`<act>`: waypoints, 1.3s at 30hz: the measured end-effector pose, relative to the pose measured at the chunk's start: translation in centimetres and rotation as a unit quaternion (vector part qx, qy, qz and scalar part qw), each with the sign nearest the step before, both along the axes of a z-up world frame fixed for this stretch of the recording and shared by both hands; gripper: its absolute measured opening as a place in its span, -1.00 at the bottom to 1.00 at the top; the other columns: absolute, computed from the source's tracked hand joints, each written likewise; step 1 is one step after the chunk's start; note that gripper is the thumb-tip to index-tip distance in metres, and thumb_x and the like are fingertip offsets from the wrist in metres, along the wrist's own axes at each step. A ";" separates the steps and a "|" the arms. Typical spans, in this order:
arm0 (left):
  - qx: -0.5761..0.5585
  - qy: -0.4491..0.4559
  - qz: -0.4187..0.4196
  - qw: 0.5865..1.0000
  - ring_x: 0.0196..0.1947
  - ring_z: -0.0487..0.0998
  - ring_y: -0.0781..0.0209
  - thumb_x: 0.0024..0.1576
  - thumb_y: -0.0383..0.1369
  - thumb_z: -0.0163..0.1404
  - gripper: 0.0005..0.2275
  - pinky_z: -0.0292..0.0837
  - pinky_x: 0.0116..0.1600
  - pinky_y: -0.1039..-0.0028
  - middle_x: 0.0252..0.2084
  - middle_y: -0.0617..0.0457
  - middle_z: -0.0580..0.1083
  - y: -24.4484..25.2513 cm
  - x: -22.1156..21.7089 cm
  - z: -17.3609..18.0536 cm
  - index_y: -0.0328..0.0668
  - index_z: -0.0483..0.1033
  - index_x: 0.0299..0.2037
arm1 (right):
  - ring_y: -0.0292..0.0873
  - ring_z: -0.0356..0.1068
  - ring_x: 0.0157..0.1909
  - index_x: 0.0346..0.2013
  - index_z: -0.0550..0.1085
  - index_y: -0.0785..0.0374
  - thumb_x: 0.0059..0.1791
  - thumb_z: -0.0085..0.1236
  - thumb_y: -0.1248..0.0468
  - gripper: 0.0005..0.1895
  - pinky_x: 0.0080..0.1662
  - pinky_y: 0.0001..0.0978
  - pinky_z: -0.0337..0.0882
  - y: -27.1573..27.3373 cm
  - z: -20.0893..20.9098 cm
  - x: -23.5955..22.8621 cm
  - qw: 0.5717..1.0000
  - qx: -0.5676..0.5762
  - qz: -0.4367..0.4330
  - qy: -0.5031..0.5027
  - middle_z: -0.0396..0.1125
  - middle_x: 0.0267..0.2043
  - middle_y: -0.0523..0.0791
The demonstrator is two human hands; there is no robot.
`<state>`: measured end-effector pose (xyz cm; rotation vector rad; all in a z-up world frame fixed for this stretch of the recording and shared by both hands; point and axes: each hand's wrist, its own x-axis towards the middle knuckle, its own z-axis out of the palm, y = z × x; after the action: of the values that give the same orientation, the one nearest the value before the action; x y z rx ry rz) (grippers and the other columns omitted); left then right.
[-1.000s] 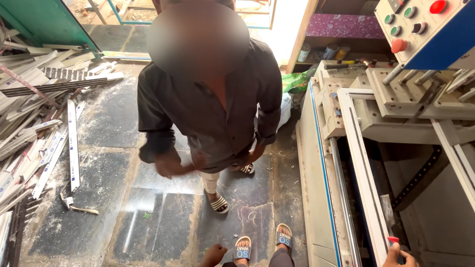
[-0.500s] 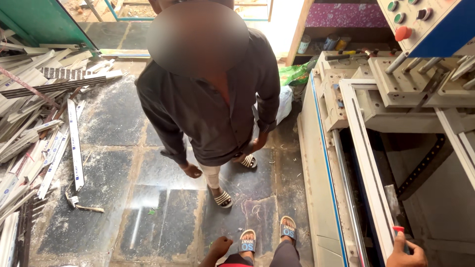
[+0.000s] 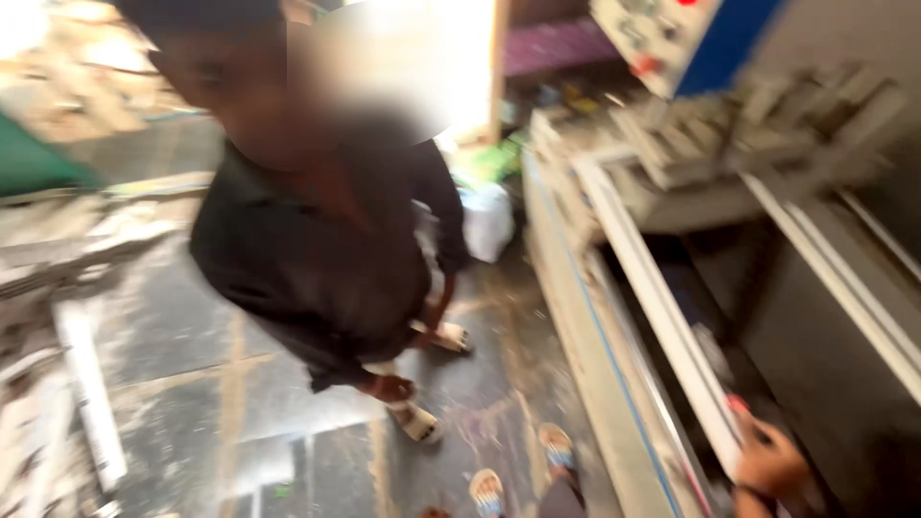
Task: The person uses a scraper to remove excess material from the corners of a white window frame held in a machine. They then lift the frame, scrape the remaining corners, and place it onto a stack of finished frames.
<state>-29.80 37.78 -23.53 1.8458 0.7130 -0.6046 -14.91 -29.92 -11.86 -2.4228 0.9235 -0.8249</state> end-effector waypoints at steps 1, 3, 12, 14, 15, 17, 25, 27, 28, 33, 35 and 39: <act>-0.027 0.010 0.006 1.000 -0.38 0.49 0.09 0.09 -0.07 0.13 -0.63 0.38 -0.27 0.28 -0.36 -0.08 0.54 -0.8 0.1 -1.2 -0.28 0.60 -0.21 | -0.01 0.46 -0.31 -0.26 0.68 0.15 0.02 0.41 -0.20 -0.54 -0.18 -0.18 0.41 1.4 1.8 -0.1 1.000 0.000 0.001 -0.002 0.48 -0.37 0.00; -0.082 0.046 0.006 0.996 -0.49 0.46 0.14 0.09 -0.07 0.15 -0.63 0.37 -0.39 0.30 -0.44 -0.06 0.52 -2.2 -1.8 -3.4 -0.31 0.60 -0.26 | 0.03 0.48 -0.28 -0.22 0.70 0.09 0.00 0.42 -0.17 -0.59 -0.19 -0.14 0.42 4.3 5.2 -2.2 0.999 -0.013 -0.038 0.020 0.51 -0.29 0.00; -0.069 0.087 -0.053 0.992 -0.50 0.63 -0.01 0.03 -0.11 0.19 -0.59 0.55 -0.38 0.25 -0.37 -0.27 0.66 -4.1 0.3 -6.5 -0.37 0.68 -0.15 | 0.06 0.51 -0.21 -0.33 0.62 0.20 -0.04 0.36 -0.02 -0.67 -0.19 -0.15 0.45 11.4 15.3 -1.6 0.995 -0.076 0.037 -0.057 0.52 -0.27 -0.05; -0.057 0.042 -0.057 0.996 -0.46 0.70 0.00 0.05 -0.09 0.19 -0.57 0.59 -0.34 0.29 -0.38 -0.31 0.68 -4.6 0.5 -6.2 -0.41 0.70 -0.15 | 0.03 0.48 -0.16 -0.29 0.59 0.16 -0.07 0.40 0.02 -0.70 -0.16 -0.13 0.46 12.6 16.7 -1.5 0.987 -0.144 0.052 -0.045 0.51 -0.24 -0.09; -0.057 0.043 -0.060 0.996 -0.46 0.70 0.00 0.05 -0.09 0.19 -0.57 0.59 -0.34 0.29 -0.38 -0.31 0.68 -4.8 0.4 -6.2 -0.41 0.70 -0.15 | 0.03 0.48 -0.16 -0.29 0.59 0.16 -0.07 0.40 0.02 -0.70 -0.16 -0.13 0.46 13.0 17.8 -1.7 0.987 -0.143 0.050 -0.044 0.51 -0.24 -0.09; -0.045 0.044 -0.063 0.996 -0.43 0.72 -0.03 0.07 -0.09 0.18 -0.56 0.61 -0.32 0.29 -0.37 -0.31 0.69 -4.3 0.8 -5.9 -0.43 0.70 -0.12 | 0.00 0.43 -0.15 -0.15 0.59 0.14 -0.08 0.40 0.08 -0.69 -0.14 -0.15 0.46 14.3 19.6 -1.9 0.982 -0.164 0.091 -0.022 0.46 -0.24 -0.12; -0.098 0.076 -0.145 0.982 -0.38 0.70 0.06 0.04 -0.10 0.15 -0.58 0.61 -0.29 0.26 -0.33 -0.21 0.68 -4.6 2.0 -6.0 -0.28 0.68 -0.05 | 0.00 0.38 -0.15 0.07 0.55 0.24 0.01 0.22 0.18 -0.63 -0.14 -0.18 0.44 17.9 20.0 -8.0 0.972 -0.205 0.092 0.073 0.36 -0.22 -0.07; -0.072 0.087 -0.190 0.975 -0.42 0.68 0.04 0.04 -0.11 0.16 -0.58 0.59 -0.30 0.27 -0.35 -0.22 0.69 -5.2 2.4 -6.0 -0.26 0.72 -0.04 | 0.03 0.39 -0.13 0.09 0.51 0.30 0.03 0.16 0.18 -0.62 -0.13 -0.17 0.44 19.7 19.6 -11.3 0.975 -0.190 0.086 0.082 0.37 -0.20 -0.04; -0.056 0.082 -0.234 0.967 -0.42 0.66 0.06 0.04 -0.09 0.17 -0.58 0.56 -0.29 0.31 -0.36 -0.21 0.70 -5.3 3.1 -5.9 -0.22 0.75 -0.04 | 0.06 0.41 -0.09 0.07 0.49 0.27 0.05 0.14 0.18 -0.66 -0.11 -0.16 0.45 20.9 19.2 -13.1 0.986 -0.137 0.079 0.056 0.40 -0.16 -0.01; -0.034 0.130 -0.360 0.923 -0.42 0.66 -0.06 0.05 -0.05 0.24 -0.56 0.57 -0.32 0.29 -0.32 -0.23 0.71 -7.0 5.0 -5.3 -0.23 0.70 -0.01 | 0.10 0.48 -0.14 0.03 0.44 0.17 0.08 0.09 0.17 -0.74 -0.16 -0.13 0.47 24.0 15.6 -24.0 0.998 0.038 0.028 0.050 0.47 -0.19 0.01; -0.114 0.151 -0.266 0.945 -0.18 0.70 0.02 0.07 -0.07 0.18 -0.55 0.55 -0.26 0.22 -0.11 -0.14 0.68 -7.7 8.8 -5.0 -0.18 0.61 0.08 | 0.10 0.50 -0.30 0.02 0.41 0.09 -0.02 0.16 0.14 -0.66 -0.29 -0.07 0.45 25.3 14.2 -27.0 0.984 0.122 -0.027 0.126 0.47 -0.40 -0.02; -0.014 0.175 -0.356 0.918 -0.12 0.69 -0.07 0.10 -0.05 0.12 -0.53 0.47 -0.25 0.19 -0.06 -0.12 0.66 -10.1 13.2 -3.4 -0.06 0.55 0.18 | 0.09 0.49 -0.38 -0.03 0.41 0.02 -0.11 0.25 0.07 -0.61 -0.34 -0.02 0.42 26.0 11.3 -30.6 0.960 0.144 -0.148 0.189 0.45 -0.52 -0.03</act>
<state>-16.58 27.66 -26.96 1.9748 0.2211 -1.4356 -45.54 -3.93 -0.53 -2.2488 1.4653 -0.2858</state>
